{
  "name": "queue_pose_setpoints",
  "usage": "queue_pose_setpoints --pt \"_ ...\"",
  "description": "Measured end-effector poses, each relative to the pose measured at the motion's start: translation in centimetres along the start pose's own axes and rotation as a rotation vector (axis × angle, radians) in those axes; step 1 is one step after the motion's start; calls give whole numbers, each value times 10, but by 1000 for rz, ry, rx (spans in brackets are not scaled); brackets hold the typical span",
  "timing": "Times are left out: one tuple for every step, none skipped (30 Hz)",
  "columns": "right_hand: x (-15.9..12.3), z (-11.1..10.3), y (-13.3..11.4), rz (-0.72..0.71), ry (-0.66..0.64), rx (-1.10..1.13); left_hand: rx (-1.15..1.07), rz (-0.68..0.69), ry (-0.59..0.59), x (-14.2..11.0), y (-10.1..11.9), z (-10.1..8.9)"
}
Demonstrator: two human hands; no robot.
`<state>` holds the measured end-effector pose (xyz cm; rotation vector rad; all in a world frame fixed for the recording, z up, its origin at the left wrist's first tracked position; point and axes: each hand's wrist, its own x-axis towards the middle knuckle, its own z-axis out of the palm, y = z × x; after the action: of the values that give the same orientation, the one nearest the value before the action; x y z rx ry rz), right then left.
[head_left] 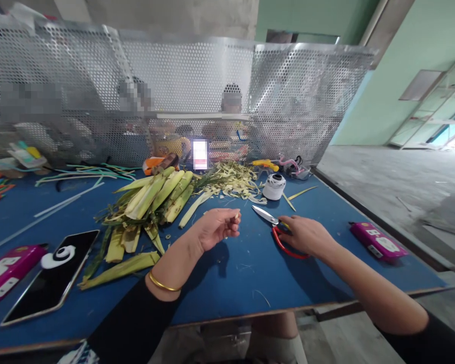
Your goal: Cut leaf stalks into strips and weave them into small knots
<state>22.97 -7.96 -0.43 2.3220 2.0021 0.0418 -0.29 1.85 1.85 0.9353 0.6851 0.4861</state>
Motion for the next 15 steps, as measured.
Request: queue_pose_setpoints --pt "0 -4 -1 -6 7 2 13 3 -22 -1 0 0" --pt "1 -10 -5 -8 24 35 22 7 -42 -1 0 1" --pt "3 -15 -9 -27 64 117 27 12 -59 -2 0 1" --pt "7 -20 -16 -56 121 276 27 15 -73 -2 0 0" --pt "10 -24 -24 -100 152 499 23 16 -87 -2 1 0" --pt "15 -27 -32 -140 110 750 18 17 -99 -2 1 -1" --pt "20 -28 -41 -164 23 973 15 17 -109 -2 1 -2" --pt "25 -28 -50 -180 -62 1141 15 19 -112 -2 2 -3" --pt "30 -27 -58 -195 -127 1241 19 24 -107 -2 3 -3" --pt "34 -24 -65 -204 -158 1306 24 31 -94 -2 3 -4" --pt "39 -21 -70 -210 -176 1347 29 38 -77 -2 4 -5" --pt "42 -18 -74 -218 -187 1371 33 42 -59 -1 4 -6" --pt "46 -14 -76 -224 -191 1393 36 43 -43 -1 4 -6" --pt "48 -11 -77 -230 -195 1416 39 42 -33 0 4 -7" --pt "50 -8 -76 -239 -199 1439 44 37 -28 1 3 -7"
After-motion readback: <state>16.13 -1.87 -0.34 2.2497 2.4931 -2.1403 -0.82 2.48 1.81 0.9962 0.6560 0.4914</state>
